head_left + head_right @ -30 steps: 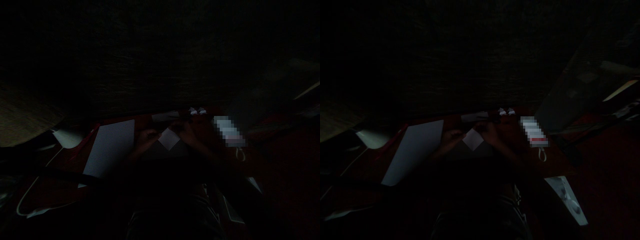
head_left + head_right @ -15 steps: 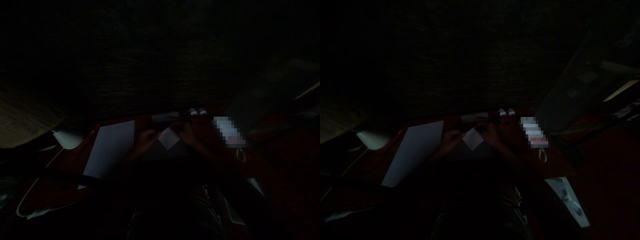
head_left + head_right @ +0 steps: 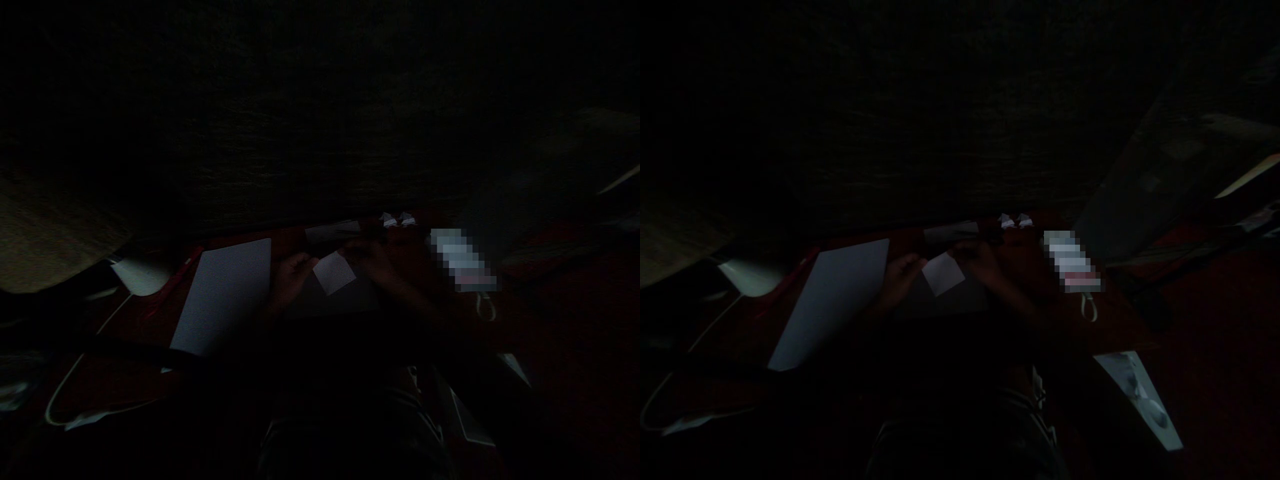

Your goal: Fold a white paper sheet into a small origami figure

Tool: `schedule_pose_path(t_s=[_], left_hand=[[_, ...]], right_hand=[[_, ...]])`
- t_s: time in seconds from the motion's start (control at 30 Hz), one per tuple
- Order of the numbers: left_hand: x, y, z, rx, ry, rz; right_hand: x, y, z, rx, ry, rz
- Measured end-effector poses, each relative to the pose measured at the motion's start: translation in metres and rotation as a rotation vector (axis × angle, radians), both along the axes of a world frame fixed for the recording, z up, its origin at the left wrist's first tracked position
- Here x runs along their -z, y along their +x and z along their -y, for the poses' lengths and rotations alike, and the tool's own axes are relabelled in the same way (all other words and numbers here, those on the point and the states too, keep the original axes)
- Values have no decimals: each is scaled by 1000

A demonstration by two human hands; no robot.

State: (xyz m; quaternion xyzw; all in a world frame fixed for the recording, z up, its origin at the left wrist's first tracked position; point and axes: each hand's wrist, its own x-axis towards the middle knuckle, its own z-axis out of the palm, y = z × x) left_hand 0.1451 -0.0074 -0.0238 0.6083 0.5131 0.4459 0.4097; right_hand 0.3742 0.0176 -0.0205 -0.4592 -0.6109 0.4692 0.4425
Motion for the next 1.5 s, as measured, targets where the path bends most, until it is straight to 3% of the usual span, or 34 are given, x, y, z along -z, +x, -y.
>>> schedule_pose_path(t_s=[0.23,0.4,1.23,1.5], left_hand=[[3,0,-3,-119,21,113],[5,2,-4,-56,-49,111],[5,8,0,83,19,133],[4,9,2,35,50,170]], right_hand=[[1,-1,2,-85,0,-52],[-1,-3,6,-107,43,-62],[12,-17,13,-137,172,-17],[9,-19,12,-77,172,-20]])
